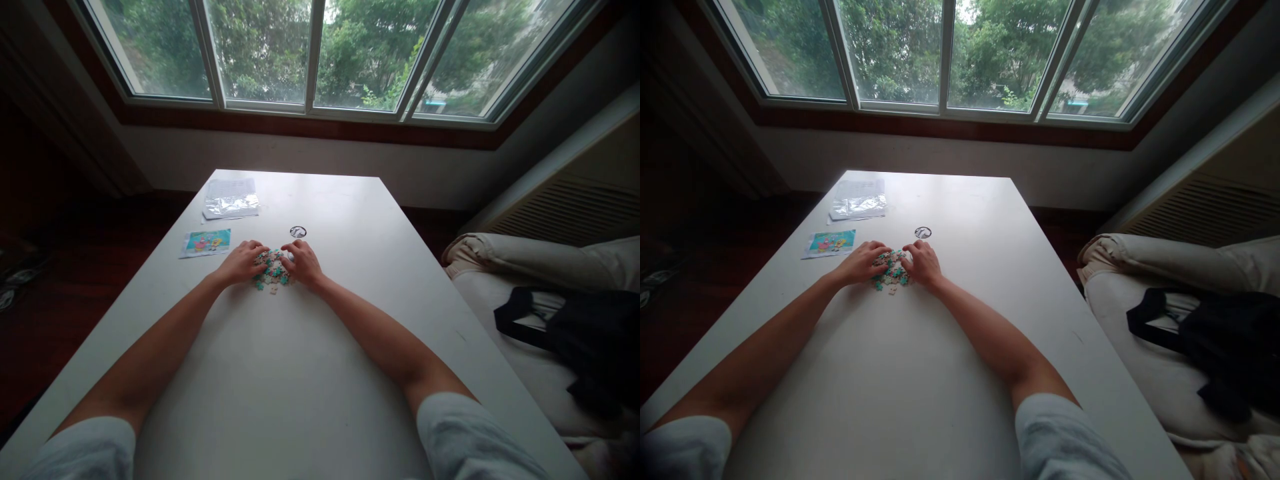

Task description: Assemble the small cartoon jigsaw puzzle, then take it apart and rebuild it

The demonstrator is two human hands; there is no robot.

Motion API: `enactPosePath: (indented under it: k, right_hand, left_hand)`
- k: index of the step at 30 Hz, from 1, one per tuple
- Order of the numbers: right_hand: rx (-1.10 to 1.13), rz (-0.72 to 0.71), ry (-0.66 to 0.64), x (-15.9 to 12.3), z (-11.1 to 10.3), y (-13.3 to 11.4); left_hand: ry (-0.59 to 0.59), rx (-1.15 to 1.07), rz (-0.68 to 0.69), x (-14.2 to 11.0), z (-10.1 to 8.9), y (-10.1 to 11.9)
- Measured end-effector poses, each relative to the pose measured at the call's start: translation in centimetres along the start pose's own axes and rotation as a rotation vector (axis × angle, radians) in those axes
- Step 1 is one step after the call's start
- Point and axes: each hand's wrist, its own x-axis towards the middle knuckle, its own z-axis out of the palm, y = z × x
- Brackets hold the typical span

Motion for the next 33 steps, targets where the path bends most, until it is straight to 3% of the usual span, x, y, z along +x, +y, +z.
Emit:
enactPosePath:
  k: [4,13,20,33]
  right_hand:
    - [-0.118,-0.054,-0.122,-0.04,-0.14,-0.05]
    - [-0.097,-0.095,-0.165,0.01,0.02,-0.62]
    - [0.015,-0.111,-0.125,0.02,0.34,-0.46]
    - [0.170,-0.042,-0.032,0.03,0.55,0.09]
  left_hand:
    - [-0.034,0.003,0.024,0.14,0.15,0.09]
    - [-0.004,-0.133,-0.076,0.35,0.06,0.52]
    - [0.063,-0.206,-0.152,0.48,0.27,0.26]
    - [0.080,-0.275,-0.138,0.62,0.67,0.13]
